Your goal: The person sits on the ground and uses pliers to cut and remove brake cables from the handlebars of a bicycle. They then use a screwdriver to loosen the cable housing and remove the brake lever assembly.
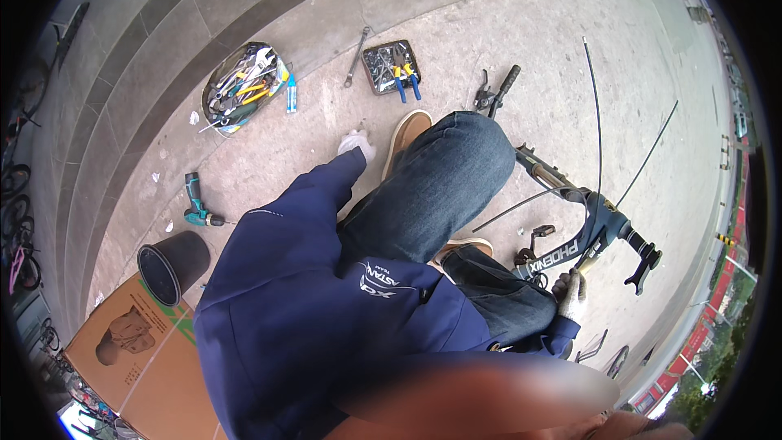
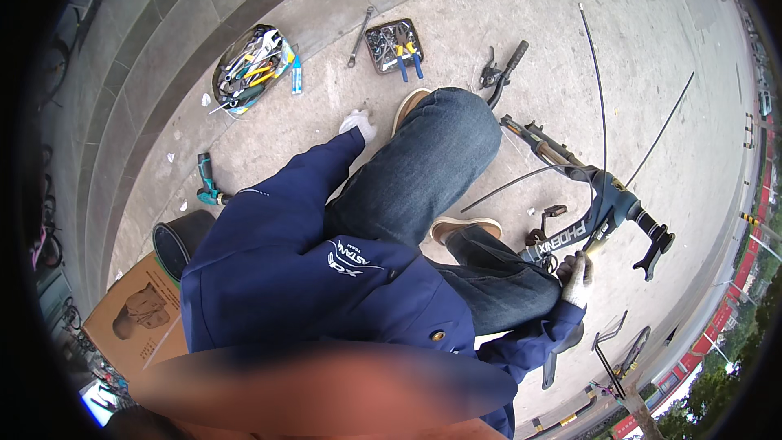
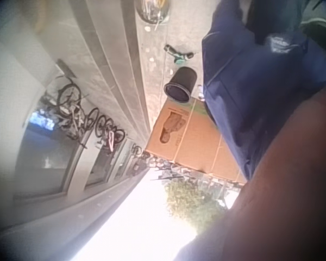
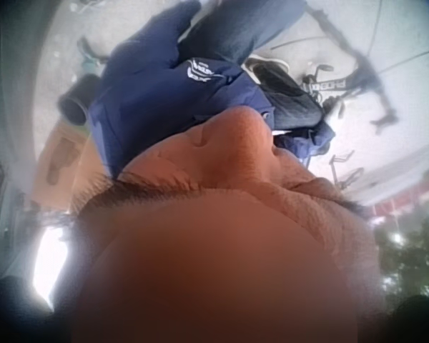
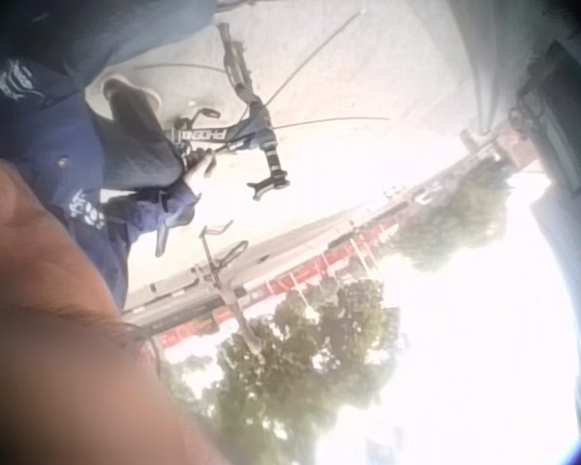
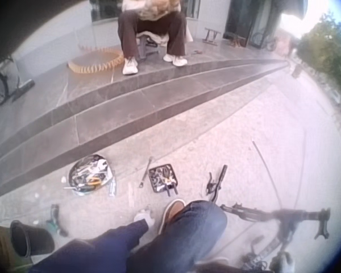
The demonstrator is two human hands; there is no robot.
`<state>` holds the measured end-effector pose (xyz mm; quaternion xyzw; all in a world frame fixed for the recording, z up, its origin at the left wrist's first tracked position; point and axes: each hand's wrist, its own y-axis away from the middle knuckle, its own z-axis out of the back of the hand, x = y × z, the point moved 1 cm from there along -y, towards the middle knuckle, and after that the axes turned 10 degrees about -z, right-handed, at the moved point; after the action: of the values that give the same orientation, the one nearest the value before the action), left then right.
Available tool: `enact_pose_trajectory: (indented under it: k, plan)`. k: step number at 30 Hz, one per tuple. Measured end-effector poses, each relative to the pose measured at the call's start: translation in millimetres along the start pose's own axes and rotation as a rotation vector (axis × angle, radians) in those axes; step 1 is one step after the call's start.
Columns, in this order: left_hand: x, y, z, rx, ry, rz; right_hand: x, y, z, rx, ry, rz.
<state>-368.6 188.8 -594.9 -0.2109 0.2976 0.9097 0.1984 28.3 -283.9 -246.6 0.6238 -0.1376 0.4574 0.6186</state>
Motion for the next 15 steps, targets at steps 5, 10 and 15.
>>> enact_pose_trajectory:
  k: [5,10,15]
  plan:
    - [6,-10,3,-0.043,-0.028,0.004,-1,0,1,-0.037,0.027,-0.008]
    - [-7,-38,31,-0.286,0.000,-0.054,-2,3,2,-0.041,0.021,-0.027]
    - [-32,-100,65,-0.472,0.276,-0.206,-7,11,8,-0.035,0.007,-0.016]
